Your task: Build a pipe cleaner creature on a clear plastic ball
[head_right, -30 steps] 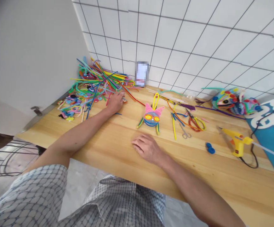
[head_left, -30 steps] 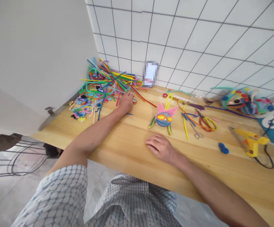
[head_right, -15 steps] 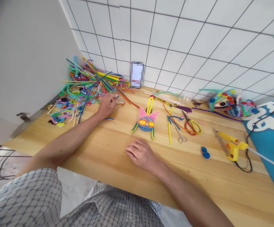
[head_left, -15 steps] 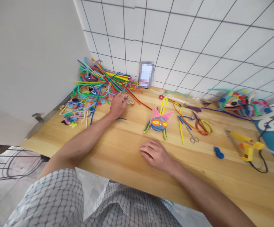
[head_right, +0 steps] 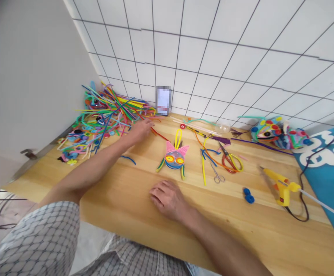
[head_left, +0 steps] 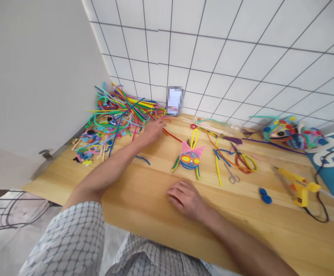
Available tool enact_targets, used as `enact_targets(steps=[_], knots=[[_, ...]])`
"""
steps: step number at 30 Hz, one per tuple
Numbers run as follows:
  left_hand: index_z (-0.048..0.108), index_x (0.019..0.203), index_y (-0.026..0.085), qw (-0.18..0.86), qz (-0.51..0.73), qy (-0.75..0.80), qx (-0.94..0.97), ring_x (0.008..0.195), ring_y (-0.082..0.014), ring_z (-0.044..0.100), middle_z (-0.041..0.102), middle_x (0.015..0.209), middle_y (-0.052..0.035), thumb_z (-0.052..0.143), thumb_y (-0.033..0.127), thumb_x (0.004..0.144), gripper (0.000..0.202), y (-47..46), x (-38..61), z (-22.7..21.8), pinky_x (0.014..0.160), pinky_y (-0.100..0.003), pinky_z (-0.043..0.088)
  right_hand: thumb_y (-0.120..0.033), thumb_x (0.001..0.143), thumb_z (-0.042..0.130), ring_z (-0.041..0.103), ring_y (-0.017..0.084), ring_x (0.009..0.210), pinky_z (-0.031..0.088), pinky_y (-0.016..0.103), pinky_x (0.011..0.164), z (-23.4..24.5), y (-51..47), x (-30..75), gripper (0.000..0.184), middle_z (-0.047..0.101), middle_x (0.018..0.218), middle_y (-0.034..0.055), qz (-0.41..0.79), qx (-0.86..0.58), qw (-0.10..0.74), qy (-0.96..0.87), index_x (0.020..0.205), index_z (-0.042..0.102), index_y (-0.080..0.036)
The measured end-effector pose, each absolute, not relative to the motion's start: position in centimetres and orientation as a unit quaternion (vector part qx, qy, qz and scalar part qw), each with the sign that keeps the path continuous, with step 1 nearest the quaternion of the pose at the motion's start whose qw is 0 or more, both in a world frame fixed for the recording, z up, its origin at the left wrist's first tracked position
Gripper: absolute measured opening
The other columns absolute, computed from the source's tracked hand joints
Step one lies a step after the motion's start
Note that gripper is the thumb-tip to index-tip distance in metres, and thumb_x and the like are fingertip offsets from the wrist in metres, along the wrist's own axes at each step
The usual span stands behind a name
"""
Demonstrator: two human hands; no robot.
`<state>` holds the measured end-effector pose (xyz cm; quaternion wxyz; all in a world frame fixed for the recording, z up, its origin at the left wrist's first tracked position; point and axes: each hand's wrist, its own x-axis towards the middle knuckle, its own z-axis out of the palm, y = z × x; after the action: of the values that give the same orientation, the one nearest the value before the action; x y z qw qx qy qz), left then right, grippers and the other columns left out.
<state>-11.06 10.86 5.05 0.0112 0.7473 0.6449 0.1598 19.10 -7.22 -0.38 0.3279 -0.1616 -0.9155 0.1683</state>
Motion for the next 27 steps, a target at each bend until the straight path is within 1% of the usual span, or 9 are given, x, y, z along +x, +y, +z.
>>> enact_targets(steps=[2, 4, 7, 11, 15, 17, 19, 23, 27], knots=[[0.088, 0.118, 0.018, 0.011, 0.136, 0.644, 0.753, 0.116, -0.0328, 0.081, 0.084, 0.130, -0.0183, 0.056, 0.006, 0.101, 0.038, 11.3, -10.8, 4.7, 0.100, -0.043, 0.062, -0.019, 0.111, 0.070, 0.082, 0.023, 0.094, 0.069, 0.039, 0.092, -0.4, -7.3, 19.1, 0.010, 0.088, 0.102, 0.0067, 0.173, -0.161, 0.331, -0.913, 0.118, 0.076, -0.024], [0.089, 0.114, 0.018, 0.008, 0.124, 0.642, 0.757, 0.113, -0.0335, 0.082, 0.084, 0.123, -0.0190, 0.055, 0.007, 0.102, 0.038, 11.3, -10.9, 4.5, 0.096, -0.043, 0.063, -0.018, 0.111, 0.069, 0.082, 0.022, 0.093, 0.069, 0.039, 0.091, -0.5, -7.3, 19.1, 0.011, 0.088, 0.103, 0.0065, 0.176, -0.161, 0.333, -0.912, 0.118, 0.076, -0.024], [0.089, 0.119, 0.018, -0.006, 0.127, 0.640, 0.757, 0.116, -0.0344, 0.080, 0.083, 0.127, -0.0204, 0.054, 0.006, 0.101, 0.041, 10.8, -11.3, 4.6, 0.097, -0.044, 0.062, -0.019, 0.113, 0.067, 0.082, 0.023, 0.094, 0.069, 0.040, 0.091, -0.3, -7.4, 19.1, 0.012, 0.088, 0.104, 0.0069, 0.181, -0.161, 0.333, -0.911, 0.119, 0.075, -0.024], [0.087, 0.126, 0.021, -0.028, 0.144, 0.647, 0.748, 0.128, -0.0342, 0.076, 0.081, 0.136, -0.0175, 0.057, 0.005, 0.100, 0.043, 10.3, -12.1, 5.2, 0.103, -0.043, 0.061, -0.021, 0.115, 0.065, 0.082, 0.023, 0.094, 0.069, 0.041, 0.089, 0.1, -7.4, 19.4, 0.012, 0.088, 0.103, 0.0071, 0.185, -0.164, 0.327, -0.912, 0.121, 0.074, -0.023], [0.087, 0.120, 0.020, -0.042, 0.158, 0.677, 0.717, 0.126, -0.0378, 0.076, 0.080, 0.131, -0.0200, 0.052, 0.009, 0.105, 0.040, 10.7, -13.8, 5.6, 0.101, -0.047, 0.061, -0.023, 0.117, 0.062, 0.082, 0.023, 0.094, 0.069, 0.040, 0.088, 0.6, -7.4, 19.4, 0.013, 0.088, 0.103, 0.0068, 0.188, -0.169, 0.320, -0.913, 0.120, 0.074, -0.024], [0.087, 0.117, 0.020, -0.044, 0.160, 0.697, 0.698, 0.124, -0.0406, 0.076, 0.080, 0.127, -0.0204, 0.054, 0.010, 0.104, 0.037, 11.0, -14.9, 5.7, 0.101, -0.049, 0.061, -0.023, 0.118, 0.061, 0.082, 0.023, 0.093, 0.069, 0.039, 0.086, 0.8, -7.4, 19.3, 0.013, 0.088, 0.103, 0.0068, 0.185, -0.169, 0.322, -0.913, 0.119, 0.074, -0.024], [0.087, 0.116, 0.019, -0.053, 0.167, 0.721, 0.671, 0.125, -0.0430, 0.076, 0.080, 0.127, -0.0211, 0.057, 0.012, 0.101, 0.034, 11.4, -16.1, 5.7, 0.105, -0.053, 0.060, -0.023, 0.117, 0.061, 0.082, 0.022, 0.092, 0.068, 0.039, 0.086, 0.9, -7.4, 19.2, 0.013, 0.088, 0.102, 0.0067, 0.183, -0.167, 0.325, -0.913, 0.118, 0.073, -0.023], [0.085, 0.124, 0.015, -0.080, 0.189, 0.746, 0.634, 0.136, -0.0446, 0.071, 0.077, 0.139, -0.0244, 0.054, 0.012, 0.101, 0.038, 11.9, -17.4, 5.2, 0.118, -0.058, 0.055, -0.021, 0.116, 0.063, 0.081, 0.022, 0.091, 0.067, 0.039, 0.087, 0.9, -7.4, 19.2, 0.010, 0.088, 0.102, 0.0060, 0.182, -0.168, 0.327, -0.912, 0.118, 0.073, -0.023], [0.077, 0.144, 0.017, -0.080, 0.228, 0.727, 0.642, 0.155, -0.0402, 0.062, 0.067, 0.166, -0.0209, 0.053, 0.011, 0.100, 0.050, 12.6, -17.8, 3.6, 0.132, -0.058, 0.046, -0.018, 0.113, 0.068, 0.081, 0.022, 0.093, 0.066, 0.038, 0.089, 0.9, -7.5, 19.4, 0.010, 0.087, 0.103, 0.0062, 0.189, -0.165, 0.320, -0.913, 0.120, 0.073, -0.022]])
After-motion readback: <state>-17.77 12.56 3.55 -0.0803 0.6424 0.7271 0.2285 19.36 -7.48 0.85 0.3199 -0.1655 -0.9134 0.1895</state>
